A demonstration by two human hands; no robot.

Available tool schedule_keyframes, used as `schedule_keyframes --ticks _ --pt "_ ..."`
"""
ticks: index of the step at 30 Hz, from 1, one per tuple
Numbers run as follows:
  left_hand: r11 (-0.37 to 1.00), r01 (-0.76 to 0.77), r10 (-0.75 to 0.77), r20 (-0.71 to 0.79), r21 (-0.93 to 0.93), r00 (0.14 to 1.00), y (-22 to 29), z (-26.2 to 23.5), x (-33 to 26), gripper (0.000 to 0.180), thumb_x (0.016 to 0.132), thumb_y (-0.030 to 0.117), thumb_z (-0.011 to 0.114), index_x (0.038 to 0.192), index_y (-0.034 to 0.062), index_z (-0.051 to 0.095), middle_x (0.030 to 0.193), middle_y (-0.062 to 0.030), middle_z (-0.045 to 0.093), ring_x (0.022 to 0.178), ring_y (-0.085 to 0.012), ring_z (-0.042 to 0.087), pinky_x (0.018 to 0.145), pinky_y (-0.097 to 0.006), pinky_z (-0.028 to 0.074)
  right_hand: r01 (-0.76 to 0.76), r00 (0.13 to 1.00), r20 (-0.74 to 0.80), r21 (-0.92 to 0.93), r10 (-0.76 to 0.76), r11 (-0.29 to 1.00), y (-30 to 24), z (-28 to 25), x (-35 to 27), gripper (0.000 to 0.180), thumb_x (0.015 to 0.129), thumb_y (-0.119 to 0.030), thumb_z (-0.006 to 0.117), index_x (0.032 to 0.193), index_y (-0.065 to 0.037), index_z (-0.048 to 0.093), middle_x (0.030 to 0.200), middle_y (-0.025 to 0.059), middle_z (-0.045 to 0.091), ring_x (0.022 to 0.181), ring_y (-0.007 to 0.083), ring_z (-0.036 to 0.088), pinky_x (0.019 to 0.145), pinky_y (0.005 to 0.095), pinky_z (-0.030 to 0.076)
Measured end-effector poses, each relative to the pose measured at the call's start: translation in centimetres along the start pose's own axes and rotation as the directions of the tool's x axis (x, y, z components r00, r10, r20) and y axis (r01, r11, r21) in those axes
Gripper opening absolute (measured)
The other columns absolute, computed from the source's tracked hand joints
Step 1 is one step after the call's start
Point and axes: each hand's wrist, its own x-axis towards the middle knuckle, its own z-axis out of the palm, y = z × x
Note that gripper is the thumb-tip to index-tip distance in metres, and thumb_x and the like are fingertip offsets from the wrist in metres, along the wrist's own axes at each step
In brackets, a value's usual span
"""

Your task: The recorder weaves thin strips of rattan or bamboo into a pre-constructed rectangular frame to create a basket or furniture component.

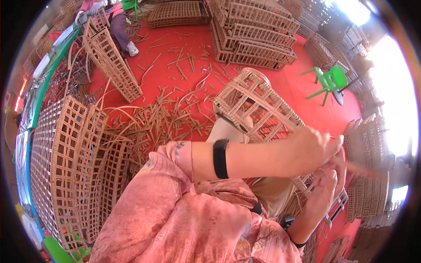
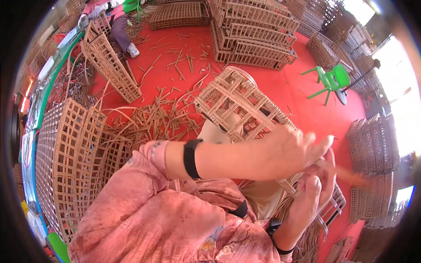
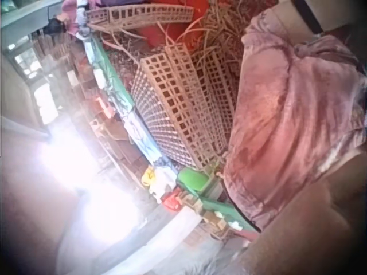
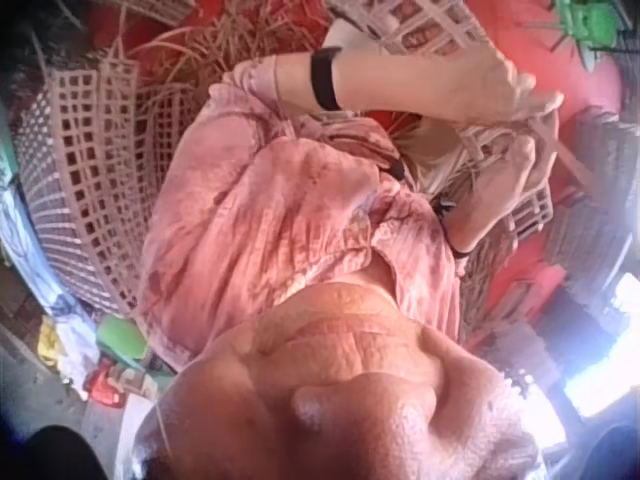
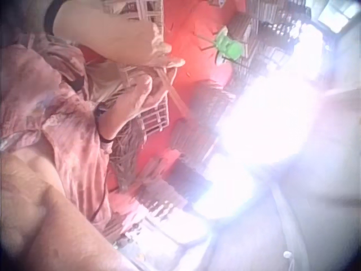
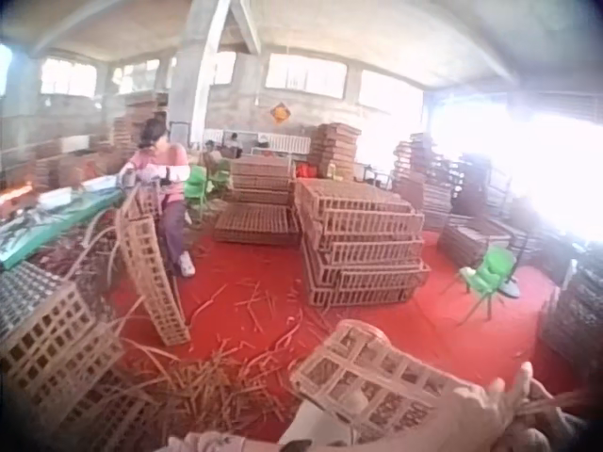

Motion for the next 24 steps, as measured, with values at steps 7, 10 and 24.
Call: schedule_keyframes --ticks 7,10,24 --pt "0.998 -0.056 0.057 -0.046 0.014 0.997 -0.4 1.8 -4.8 0.053 0.086 0.021 0.059 0.133 -0.0031 0.053 0.081 -0.0059 0.06 0.067 -0.0193 0.064 0.054 -0.032 0.049 -0.312 0.857 -0.278 0.393 0.435 0.865 3.9 -3.3 -0.4 0.045 0.099 -0.037 0.064 0.126 -0.001 0.062 0.105 0.0069 0.066 0.089 0.0086 0.06 0.072 0.0237 0.045" --pt "0.993 0.02 -0.002 -0.155 0.115 0.988 -4.5 -1.8 -5.9 0.05 0.084 0.018 0.061 0.131 0.001 0.057 0.088 -0.0085 0.064 0.07 -0.0217 0.065 0.057 -0.036 0.052 -0.23 0.921 -0.154 0.524 0.357 0.82 2.2 -4.7 -0.3 0.032 0.103 -0.032 0.058 0.112 -0.001 0.062 0.095 0.0076 0.06 0.077 0.0083 0.053 0.061 0.0203 0.042" --pt "0.905 0.416 -0.343 -0.431 0.086 0.835 -24.8 -10.8 -14.7 0.026 0.105 0.018 0.051 0.127 0.0167 0.064 0.084 -0.0059 0.064 0.07 -0.0166 0.063 0.065 -0.029 0.053 -0.244 0.954 0.138 0.874 0.265 0.421 4.8 -4.7 0.0 0.025 0.109 -0.022 0.044 0.119 -0.002 0.055 0.097 0.0088 0.058 0.072 0.0144 0.052 0.053 0.0232 0.044"
